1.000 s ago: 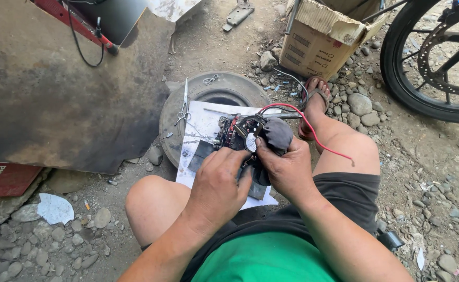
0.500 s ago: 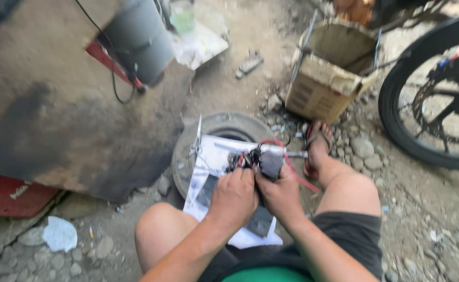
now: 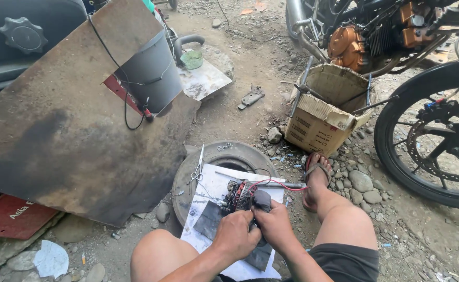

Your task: The person sits on the ground and uses pliers to adjust components on a small electric motor. They then use a cloth to wipe the motor and a piece of black material placed on a white sheet.

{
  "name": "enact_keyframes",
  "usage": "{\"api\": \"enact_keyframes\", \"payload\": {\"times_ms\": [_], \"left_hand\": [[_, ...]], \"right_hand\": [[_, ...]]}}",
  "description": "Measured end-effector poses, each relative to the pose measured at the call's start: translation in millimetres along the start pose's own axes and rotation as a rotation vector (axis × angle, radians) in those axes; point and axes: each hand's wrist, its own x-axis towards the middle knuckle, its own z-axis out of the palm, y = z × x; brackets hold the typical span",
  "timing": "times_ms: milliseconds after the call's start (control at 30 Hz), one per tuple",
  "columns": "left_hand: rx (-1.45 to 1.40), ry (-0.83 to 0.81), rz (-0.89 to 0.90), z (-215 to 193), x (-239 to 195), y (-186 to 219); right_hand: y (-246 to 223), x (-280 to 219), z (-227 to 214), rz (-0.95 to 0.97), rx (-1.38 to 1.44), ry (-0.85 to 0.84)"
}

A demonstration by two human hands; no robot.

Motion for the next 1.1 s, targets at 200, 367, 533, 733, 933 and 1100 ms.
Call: {"api": "enact_keyframes", "payload": {"times_ms": [200,367,533,733,933,1100], "left_hand": [[-0.079,-0.055,-0.080,-12,-1,8],[0.295,-0.021,0.259,-5,18,-23],[0.458,0.071,0.374,18,38,-39],[0.315,-0.047,0.162,19,56,-43],[0.037,-0.160,-0.210,11,55,-37],[0.118,-0.152,-0.222,13,46,-29]], "right_hand": [[-5,2,3,0.011,-0.046,0.015],[3,1,8,0.057,-0.092,-0.013],[42,11,16,0.038,-0.090,0.124],[58,21,18,-0.015,-0.063,0.264],[69,27,18,-0.066,-0.064,0.271],[67,20,18,-0.111,-0.158,0.254]]}}
